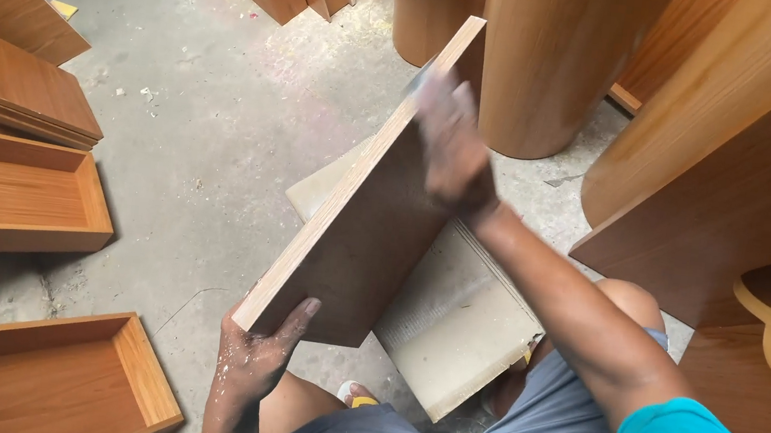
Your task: Hand-sanding the surfaces and edges of wooden drawer panels using sandpaper in a workshop environment.
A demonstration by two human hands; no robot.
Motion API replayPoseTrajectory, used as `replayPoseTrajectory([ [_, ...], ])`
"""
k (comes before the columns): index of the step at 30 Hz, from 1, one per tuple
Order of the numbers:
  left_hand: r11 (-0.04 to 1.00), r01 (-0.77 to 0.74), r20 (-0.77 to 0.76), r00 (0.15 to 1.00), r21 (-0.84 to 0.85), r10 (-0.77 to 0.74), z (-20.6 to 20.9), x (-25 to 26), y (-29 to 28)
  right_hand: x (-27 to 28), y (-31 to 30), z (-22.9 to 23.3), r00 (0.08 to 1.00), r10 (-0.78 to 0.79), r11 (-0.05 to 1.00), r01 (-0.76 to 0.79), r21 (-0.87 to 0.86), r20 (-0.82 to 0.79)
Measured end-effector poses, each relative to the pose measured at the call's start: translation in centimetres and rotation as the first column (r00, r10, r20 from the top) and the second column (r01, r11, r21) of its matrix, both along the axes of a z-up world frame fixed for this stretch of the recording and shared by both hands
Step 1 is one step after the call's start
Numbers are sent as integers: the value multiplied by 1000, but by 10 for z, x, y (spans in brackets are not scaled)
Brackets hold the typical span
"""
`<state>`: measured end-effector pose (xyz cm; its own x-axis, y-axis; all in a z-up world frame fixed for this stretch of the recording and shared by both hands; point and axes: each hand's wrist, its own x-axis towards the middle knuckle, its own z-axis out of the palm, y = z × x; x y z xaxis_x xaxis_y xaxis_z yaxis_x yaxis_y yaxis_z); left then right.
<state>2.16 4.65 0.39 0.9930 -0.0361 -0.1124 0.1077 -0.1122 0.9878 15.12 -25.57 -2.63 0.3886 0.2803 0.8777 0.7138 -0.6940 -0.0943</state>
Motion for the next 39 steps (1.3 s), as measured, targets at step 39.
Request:
replayPoseTrajectory([
  [39,963,267,450,857,29,-251,40,13,-6,-19,33,2,982,144,984,-129,-120,123],
])
